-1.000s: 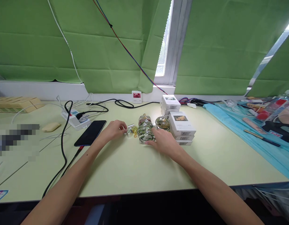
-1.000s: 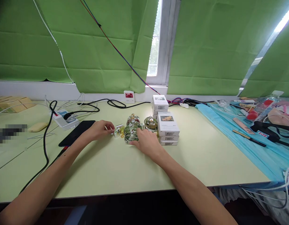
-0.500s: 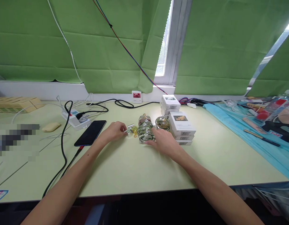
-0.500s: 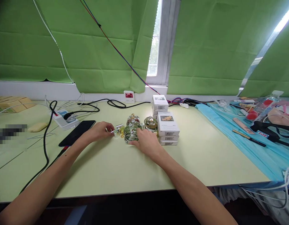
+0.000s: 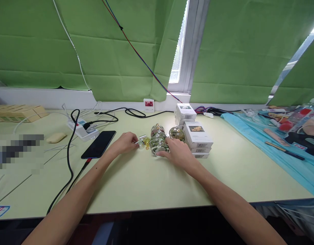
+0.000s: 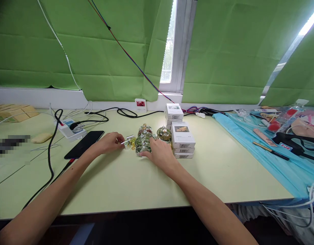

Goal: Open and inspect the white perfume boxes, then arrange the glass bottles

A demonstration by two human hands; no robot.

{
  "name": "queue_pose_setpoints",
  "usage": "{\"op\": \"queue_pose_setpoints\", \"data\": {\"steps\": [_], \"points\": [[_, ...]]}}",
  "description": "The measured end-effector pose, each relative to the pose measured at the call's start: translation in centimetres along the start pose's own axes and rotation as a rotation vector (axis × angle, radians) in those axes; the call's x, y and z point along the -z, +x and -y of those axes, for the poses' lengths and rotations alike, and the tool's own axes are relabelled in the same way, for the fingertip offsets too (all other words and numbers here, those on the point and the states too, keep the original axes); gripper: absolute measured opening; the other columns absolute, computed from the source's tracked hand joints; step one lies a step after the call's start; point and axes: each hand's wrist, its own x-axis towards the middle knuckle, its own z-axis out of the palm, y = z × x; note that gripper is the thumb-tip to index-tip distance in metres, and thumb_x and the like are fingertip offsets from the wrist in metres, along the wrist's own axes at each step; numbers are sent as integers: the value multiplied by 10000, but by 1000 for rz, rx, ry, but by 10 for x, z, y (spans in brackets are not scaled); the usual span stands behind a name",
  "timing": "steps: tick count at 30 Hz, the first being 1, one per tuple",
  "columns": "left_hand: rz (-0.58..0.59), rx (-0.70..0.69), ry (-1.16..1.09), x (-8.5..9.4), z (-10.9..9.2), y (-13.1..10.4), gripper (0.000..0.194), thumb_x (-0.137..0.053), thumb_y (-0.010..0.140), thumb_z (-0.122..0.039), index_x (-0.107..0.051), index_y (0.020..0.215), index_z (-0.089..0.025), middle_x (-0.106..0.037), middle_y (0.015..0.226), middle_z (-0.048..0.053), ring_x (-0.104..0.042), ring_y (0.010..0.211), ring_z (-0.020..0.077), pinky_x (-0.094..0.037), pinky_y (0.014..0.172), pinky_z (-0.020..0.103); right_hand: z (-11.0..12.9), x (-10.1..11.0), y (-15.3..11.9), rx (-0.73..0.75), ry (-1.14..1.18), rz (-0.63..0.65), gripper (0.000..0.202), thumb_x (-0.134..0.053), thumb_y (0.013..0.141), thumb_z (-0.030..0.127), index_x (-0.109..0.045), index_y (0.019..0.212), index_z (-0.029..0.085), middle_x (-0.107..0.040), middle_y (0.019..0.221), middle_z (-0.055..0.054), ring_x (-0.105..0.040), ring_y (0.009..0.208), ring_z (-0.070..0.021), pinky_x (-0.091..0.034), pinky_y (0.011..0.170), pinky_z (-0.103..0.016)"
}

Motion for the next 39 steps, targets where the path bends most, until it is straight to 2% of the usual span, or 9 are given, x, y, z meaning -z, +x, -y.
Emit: {"op": "queue_pose_setpoints", "data": {"steps": [9, 16, 22, 25, 27, 30, 32, 35, 39], "points": [[-45, 59, -30, 1, 2, 1, 158, -663, 682, -378, -658, 705, -222, -732, 779, 77, -670, 682, 226, -475, 608, 296, 0, 3, 0, -8, 92, -66, 517, -686, 852, 654, -603, 1055, 186, -716, 1047, -102, -695, 943, -291, -454, 703, -318], [-38, 88, -70, -4, -3, -2, 168, -546, 822, -391, -574, 788, -228, -717, 719, 50, -654, 636, 215, -447, 584, 292, -2, -1, 1, 7, 103, -105, 550, -676, 844, 677, -605, 1073, 182, -697, 1028, -100, -691, 907, -286, -462, 705, -325], [-165, 58, -89, 0, -8, -1, 161, -541, 846, -370, -570, 869, -213, -743, 898, 77, -680, 787, 223, -490, 711, 307, -1, 0, 1, 11, 140, -145, 595, -691, 845, 653, -594, 1170, 165, -673, 1044, -107, -680, 949, -281, -478, 745, -333], [-297, -43, -158, 1, -15, -4, 206, -548, 868, -395, -592, 924, -203, -740, 897, 68, -673, 786, 204, -515, 740, 305, -1, 0, 1, 18, 166, -182, 630, -695, 842, 648, -583, 1217, 154, -658, 1058, -119, -661, 998, -298, -496, 757, -353], [-401, -131, -228, 0, -22, -8, 251, -558, 882, -429, -614, 955, -196, -733, 879, 64, -661, 750, 189, -522, 669, 287, -2, -1, 2, 25, 182, -224, 644, -705, 836, 641, -576, 1233, 151, -650, 1096, -138, -641, 1051, -315, -510, 774, -372], [-517, -271, -314, -6, -36, -17, 281, -567, 917, -437, -642, 1024, -188, -724, 972, 61, -640, 708, 148, -520, 602, 257, -3, -4, 3, 62, 214, -321, 639, -713, 844, 611, -556, 1272, 163, -636, 1153, -157, -619, 1095, -323, -532, 794, -396], [-561, -374, -325, -11, -46, -23, 262, -573, 944, -412, -653, 1052, -188, -705, 1000, 54, -625, 702, 126, -512, 585, 242, -4, -5, 3, 109, 244, -386, 627, -713, 855, 590, -542, 1295, 178, -629, 1163, -158, -614, 1109, -325, -543, 799, -402], [-606, -522, -307, -19, -57, -32, 196, -588, 963, -342, -660, 1058, -187, -653, 884, 22, -569, 648, 96, -498, 579, 225, -6, -8, 4, 194, 295, -477, 615, -725, 863, 551, -526, 1317, 186, -616, 1178, -160, -601, 1138, -330, -557, 819, -418], [-639, -661, -283, -25, -62, -36, 145, -598, 968, -260, -651, 1082, -188, -601, 821, -1, -503, 599, 78, -461, 553, 218, -6, -10, 5, 353, 350, -562, 553, -728, 896, 430, -498, 1354, 223, -589, 1215, -145, -583, 1161, -313, -561, 888, -454]]}}
